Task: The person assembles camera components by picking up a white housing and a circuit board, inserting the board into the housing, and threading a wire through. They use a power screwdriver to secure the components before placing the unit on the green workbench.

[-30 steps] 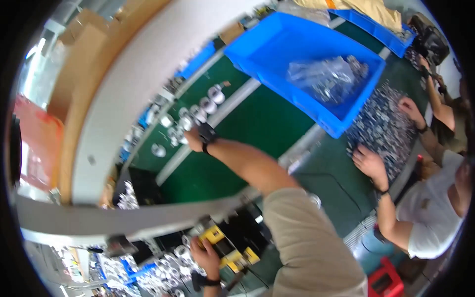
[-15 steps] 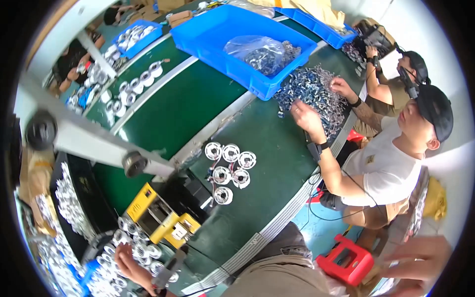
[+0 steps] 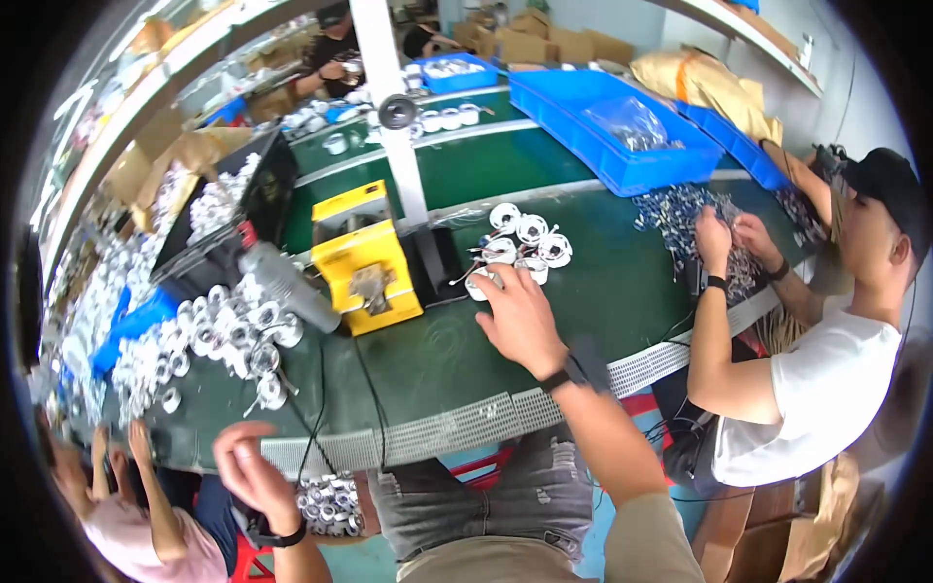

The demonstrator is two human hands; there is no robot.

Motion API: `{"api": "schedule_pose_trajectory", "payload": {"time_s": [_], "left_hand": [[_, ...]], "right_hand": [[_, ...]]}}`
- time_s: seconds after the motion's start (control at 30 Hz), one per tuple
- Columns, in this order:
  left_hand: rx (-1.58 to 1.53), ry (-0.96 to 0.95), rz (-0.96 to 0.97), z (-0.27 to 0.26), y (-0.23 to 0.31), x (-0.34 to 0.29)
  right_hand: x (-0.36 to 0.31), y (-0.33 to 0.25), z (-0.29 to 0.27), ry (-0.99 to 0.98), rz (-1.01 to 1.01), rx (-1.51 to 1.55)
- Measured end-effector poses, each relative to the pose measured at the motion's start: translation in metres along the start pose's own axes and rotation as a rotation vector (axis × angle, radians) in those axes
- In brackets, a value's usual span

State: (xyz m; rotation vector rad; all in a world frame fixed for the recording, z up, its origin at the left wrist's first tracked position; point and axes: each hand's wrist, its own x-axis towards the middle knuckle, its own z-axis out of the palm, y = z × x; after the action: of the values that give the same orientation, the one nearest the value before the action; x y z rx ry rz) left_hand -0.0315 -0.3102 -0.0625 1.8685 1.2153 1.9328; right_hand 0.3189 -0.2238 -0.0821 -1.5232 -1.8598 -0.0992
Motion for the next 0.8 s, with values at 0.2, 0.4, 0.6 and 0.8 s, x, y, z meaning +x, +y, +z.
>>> {"api": "schedule_pose_trajectory", "payload": {"time_s": [0.2, 0.4, 0.6, 0.8], "left_hand": [[-0.137, -0.631, -0.088, 0.024, 0.037, -0.031], [-0.791, -0.563, -0.799, 0.092, -0.010, -0.042], [-1.102, -0.659, -0.866, 0.105, -0.029, -0.001], [-1.080, -0.770, -0.884, 0.123, -0.061, 0.037]], "right_hand": [[0.008, 0.015, 0.038, 0.061, -0.190, -0.183], [-0.032, -0.094, -0.003, 0.042, -0.349, 0.401], [-0.010, -0.095, 0.001, 0.068, -0.293, 0.596], [0.032, -0.060, 0.053, -0.383, 0.098, 0.984]]}}
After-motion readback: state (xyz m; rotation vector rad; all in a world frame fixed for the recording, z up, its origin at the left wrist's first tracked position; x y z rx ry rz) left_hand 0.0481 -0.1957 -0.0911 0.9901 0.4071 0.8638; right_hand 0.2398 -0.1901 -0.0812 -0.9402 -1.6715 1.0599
